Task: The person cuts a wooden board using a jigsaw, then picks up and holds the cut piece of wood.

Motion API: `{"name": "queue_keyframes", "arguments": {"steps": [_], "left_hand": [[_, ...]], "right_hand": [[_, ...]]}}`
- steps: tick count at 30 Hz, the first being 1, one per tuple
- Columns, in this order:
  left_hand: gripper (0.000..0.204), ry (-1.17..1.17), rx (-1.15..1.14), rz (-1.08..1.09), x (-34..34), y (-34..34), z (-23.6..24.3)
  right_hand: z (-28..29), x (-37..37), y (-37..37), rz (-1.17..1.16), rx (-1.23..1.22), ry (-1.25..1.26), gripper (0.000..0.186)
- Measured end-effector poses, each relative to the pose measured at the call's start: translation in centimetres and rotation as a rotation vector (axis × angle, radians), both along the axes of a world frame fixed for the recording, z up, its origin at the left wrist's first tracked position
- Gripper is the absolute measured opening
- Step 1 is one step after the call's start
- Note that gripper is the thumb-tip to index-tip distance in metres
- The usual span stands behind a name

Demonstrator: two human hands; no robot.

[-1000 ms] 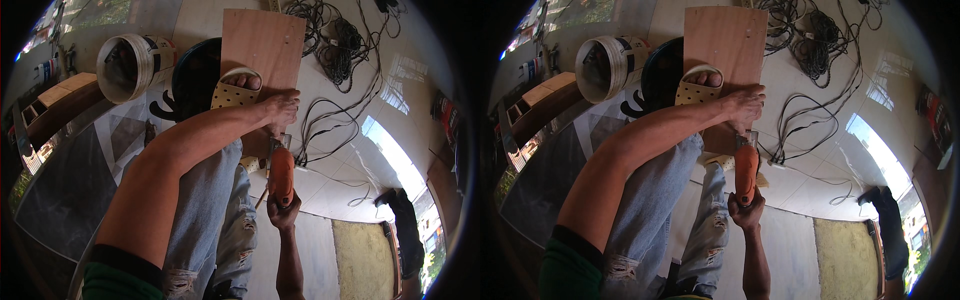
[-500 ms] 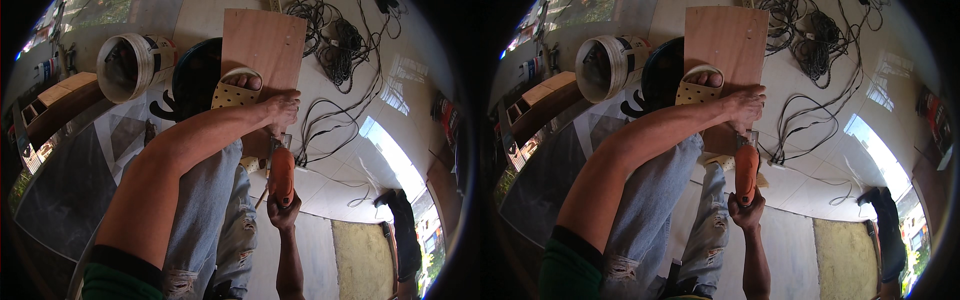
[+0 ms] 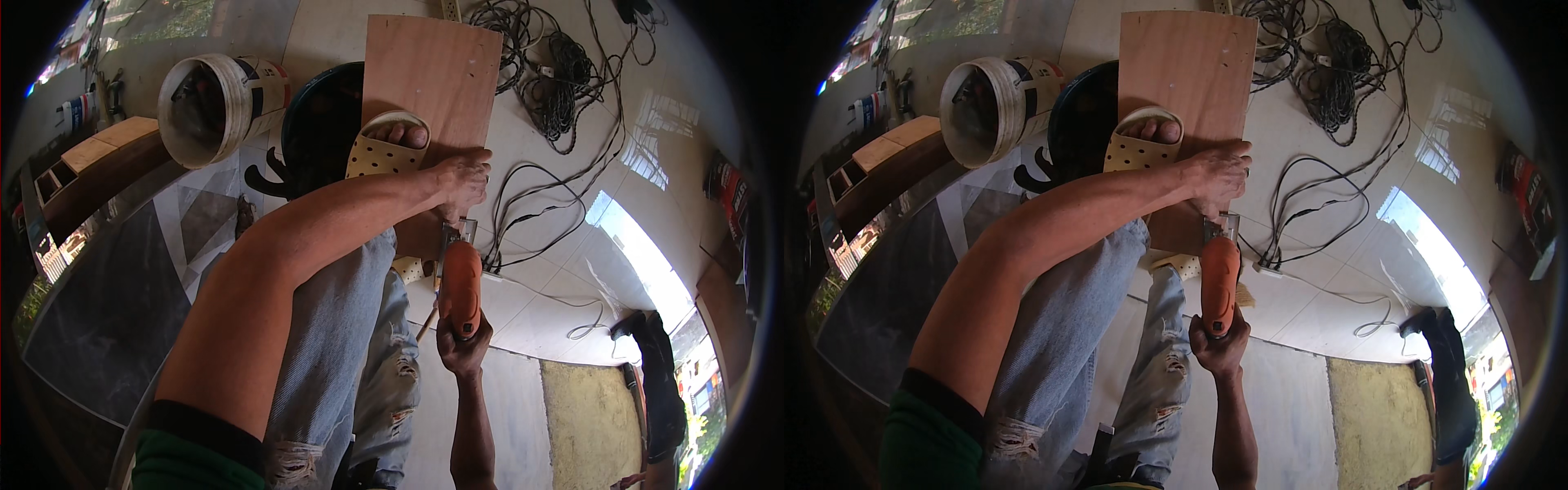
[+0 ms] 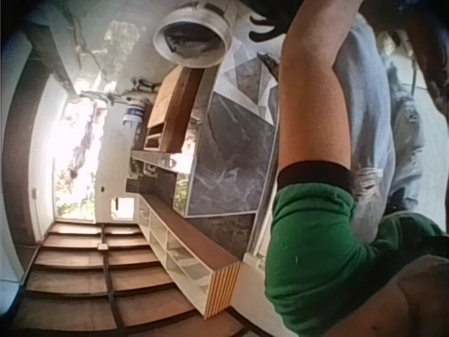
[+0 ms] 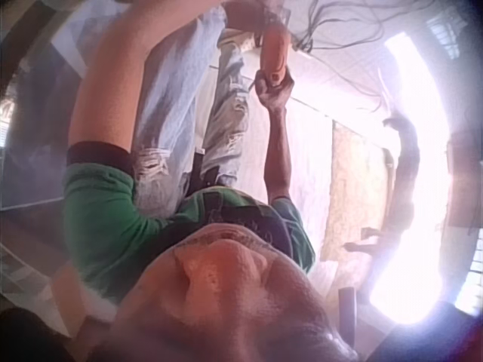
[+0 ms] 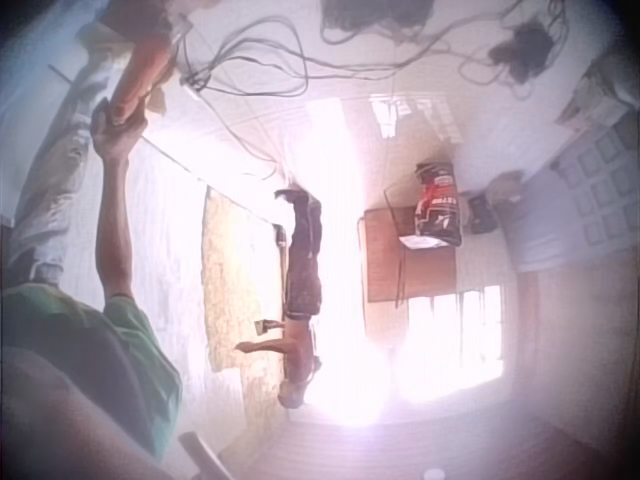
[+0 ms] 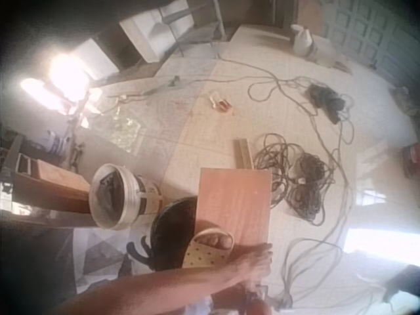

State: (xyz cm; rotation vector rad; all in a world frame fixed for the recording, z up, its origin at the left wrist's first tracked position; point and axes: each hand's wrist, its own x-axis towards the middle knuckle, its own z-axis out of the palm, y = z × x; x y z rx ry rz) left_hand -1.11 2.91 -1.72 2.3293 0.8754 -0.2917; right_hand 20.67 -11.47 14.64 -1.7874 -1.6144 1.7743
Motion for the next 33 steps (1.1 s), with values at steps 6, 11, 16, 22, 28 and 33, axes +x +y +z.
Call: {"name": "queue_keyframes", "arguments": {"steps": [6,11,16,22,28,33], "left_hand": [[0.036,0.029,-0.02,-0.032,0.1,0.2,0.2],[0.033,0.009,-0.036,-0.019,0.1,0.3,0.2],[0.037,-0.039,-0.059,0.021,0.2,0.0,-0.8],[0.051,-0.071,0.002,0.059,0.3,-0.6,-1.9],[0.052,-0.04,-0.029,0.034,0.3,-0.2,-1.0],[0.051,-0.022,-0.055,-0.011,0.1,0.2,-0.4]], "right_hand": [[0.3,-0.1,0.3,-0.005,-0.024,-0.002,0.031],[0.3,-0.2,0.4,0.001,-0.011,-0.002,0.032],[0.3,-0.1,0.4,0.002,-0.017,0.002,0.032],[0.3,-0.2,0.5,0.0,-0.017,0.005,0.032],[0.2,-0.2,0.7,0.016,-0.013,0.0,0.033],[0.3,-0.3,0.7,0.005,-0.019,-0.011,0.033]]}}
